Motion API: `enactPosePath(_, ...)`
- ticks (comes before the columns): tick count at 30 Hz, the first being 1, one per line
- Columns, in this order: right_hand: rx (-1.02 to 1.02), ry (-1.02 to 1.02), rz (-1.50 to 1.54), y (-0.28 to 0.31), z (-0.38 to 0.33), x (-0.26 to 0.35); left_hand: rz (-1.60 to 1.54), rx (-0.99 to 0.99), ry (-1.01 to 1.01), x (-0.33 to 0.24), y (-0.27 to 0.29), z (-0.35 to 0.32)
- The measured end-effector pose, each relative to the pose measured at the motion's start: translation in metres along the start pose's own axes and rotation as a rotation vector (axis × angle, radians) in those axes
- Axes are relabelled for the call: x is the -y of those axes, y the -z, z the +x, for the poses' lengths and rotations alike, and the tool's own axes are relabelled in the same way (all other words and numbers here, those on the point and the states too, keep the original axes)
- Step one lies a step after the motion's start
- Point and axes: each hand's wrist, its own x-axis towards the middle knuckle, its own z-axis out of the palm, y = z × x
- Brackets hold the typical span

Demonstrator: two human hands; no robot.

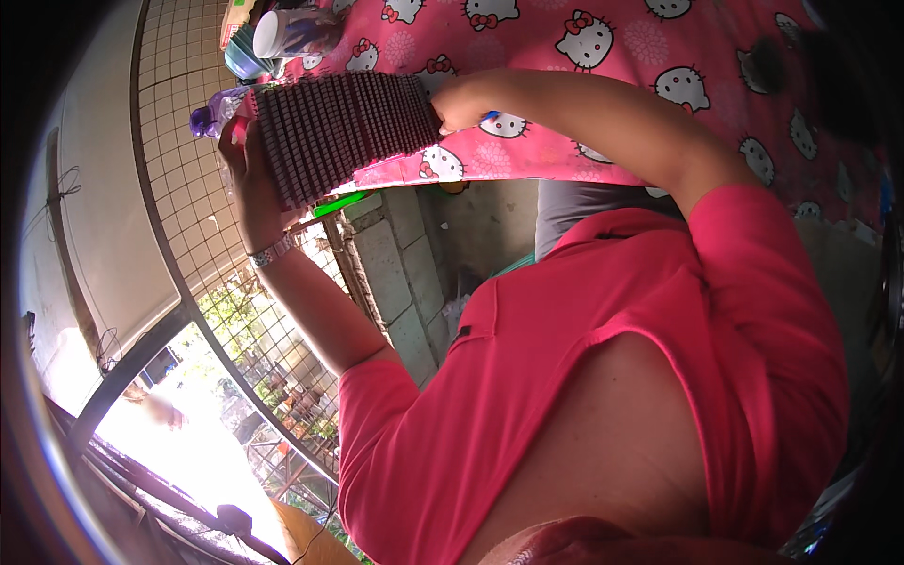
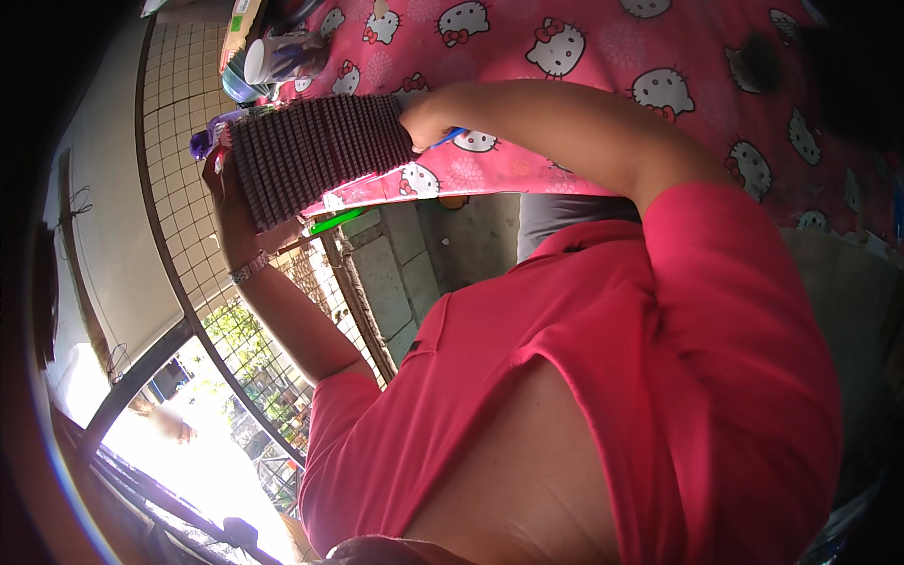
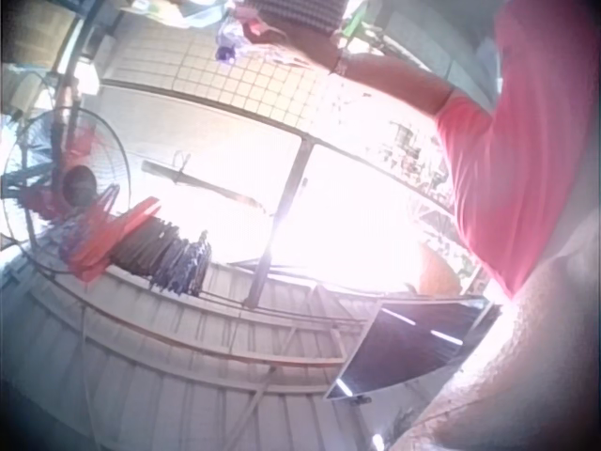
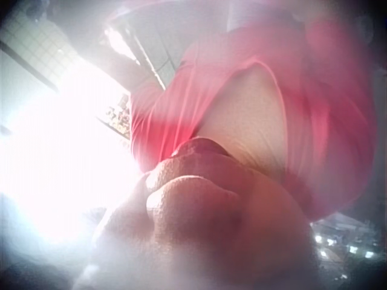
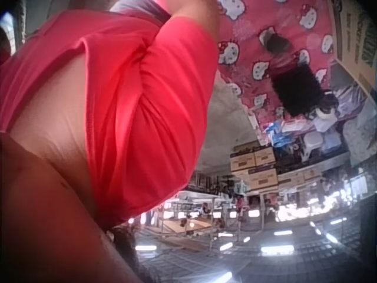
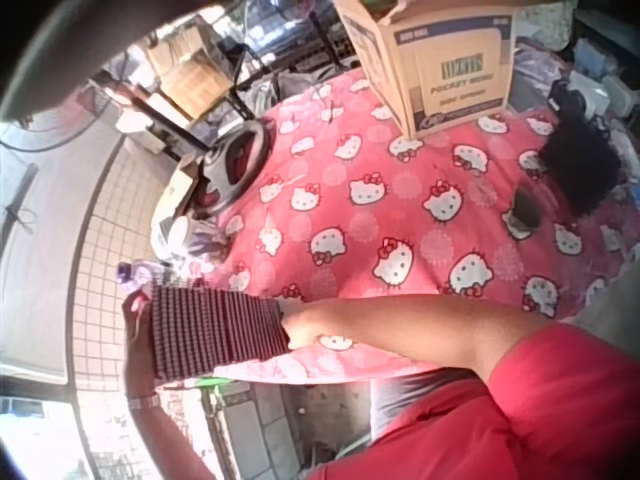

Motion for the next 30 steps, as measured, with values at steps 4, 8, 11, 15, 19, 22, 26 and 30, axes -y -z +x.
enactPosePath(4, -0.203, 0.107, -0.261, -0.010, -0.021, 0.003, 0.101, -0.006, -0.057, 0.020, 0.017, 0.008)
enactPosePath(8, -0.487, 0.219, -0.441, -0.032, -0.035, -0.010, 0.220, 0.038, -0.225, 0.033, 0.024, 0.016)
enactPosePath(11, -0.498, 0.198, -0.493, -0.039, -0.033, -0.008, 0.253, 0.031, -0.243, 0.029, 0.023, 0.013)
enactPosePath(15, -0.550, 0.285, -0.483, -0.038, -0.034, -0.004, 0.113, -0.015, -0.123, 0.017, 0.011, 0.002)
enactPosePath(19, -0.270, 0.111, -0.352, -0.024, -0.011, 0.009, 0.001, 0.026, -0.080, 0.016, 0.005, 0.009)
enactPosePath(22, -0.181, 0.064, -0.349, -0.013, 0.001, 0.021, -0.227, 0.209, 0.047, 0.011, 0.037, 0.009)
enactPosePath(26, -0.426, 0.128, -0.631, -0.026, -0.042, -0.002, -0.671, 0.104, 0.117, 0.030, 0.075, 0.013)
enactPosePath(30, -0.707, -0.073, -0.608, -0.030, -0.093, -0.060, -0.916, 0.121, 0.151, 0.141, 0.021, 0.012)
